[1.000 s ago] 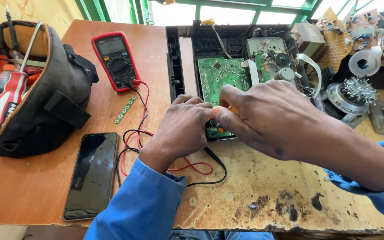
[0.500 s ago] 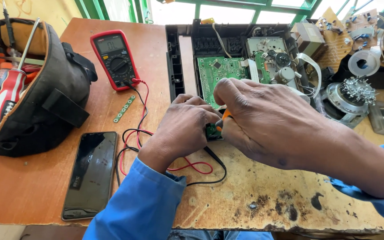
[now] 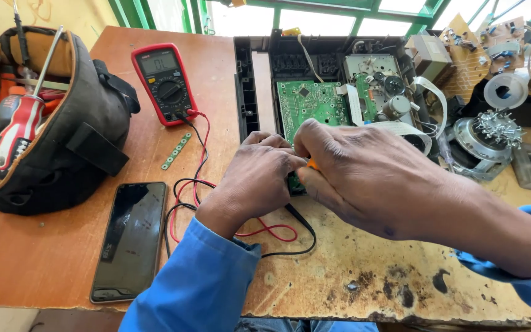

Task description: Repairing an electronic device by unscrewing components and manipulating internal circuit boards.

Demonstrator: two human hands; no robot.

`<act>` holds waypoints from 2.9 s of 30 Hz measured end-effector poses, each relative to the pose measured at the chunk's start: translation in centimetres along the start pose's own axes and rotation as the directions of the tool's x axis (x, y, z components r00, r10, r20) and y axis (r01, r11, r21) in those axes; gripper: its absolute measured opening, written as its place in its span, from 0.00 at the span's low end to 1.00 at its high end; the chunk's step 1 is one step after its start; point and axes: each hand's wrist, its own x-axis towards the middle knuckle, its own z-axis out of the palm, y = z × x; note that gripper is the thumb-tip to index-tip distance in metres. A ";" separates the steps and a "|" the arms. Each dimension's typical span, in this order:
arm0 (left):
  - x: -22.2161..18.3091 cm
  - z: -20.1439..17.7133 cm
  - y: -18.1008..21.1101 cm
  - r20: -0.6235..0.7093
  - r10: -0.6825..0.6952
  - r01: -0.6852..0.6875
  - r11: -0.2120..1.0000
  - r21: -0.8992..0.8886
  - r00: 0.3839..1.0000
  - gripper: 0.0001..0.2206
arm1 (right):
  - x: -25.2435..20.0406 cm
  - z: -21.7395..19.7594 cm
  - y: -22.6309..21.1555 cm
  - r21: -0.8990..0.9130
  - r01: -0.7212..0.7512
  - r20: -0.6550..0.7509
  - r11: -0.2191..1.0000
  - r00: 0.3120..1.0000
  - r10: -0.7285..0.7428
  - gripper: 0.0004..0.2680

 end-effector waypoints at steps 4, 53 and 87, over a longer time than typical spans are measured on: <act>-0.1 0.3 -0.2 -0.064 0.059 -0.056 0.998 0.042 0.996 0.14 | 0.7 -0.4 0.2 -0.140 -0.283 0.205 0.949 0.929 0.307 0.12; 0.0 -0.1 0.9 -0.074 -0.022 0.019 0.999 -0.041 0.997 0.18 | -3.9 6.6 13.9 0.631 -0.446 -0.337 0.635 0.579 0.742 0.09; -1.4 2.5 7.6 -0.189 -0.310 0.313 0.950 -0.012 0.932 0.16 | -7.5 6.7 21.0 0.247 -0.812 -0.454 0.529 0.385 0.804 0.25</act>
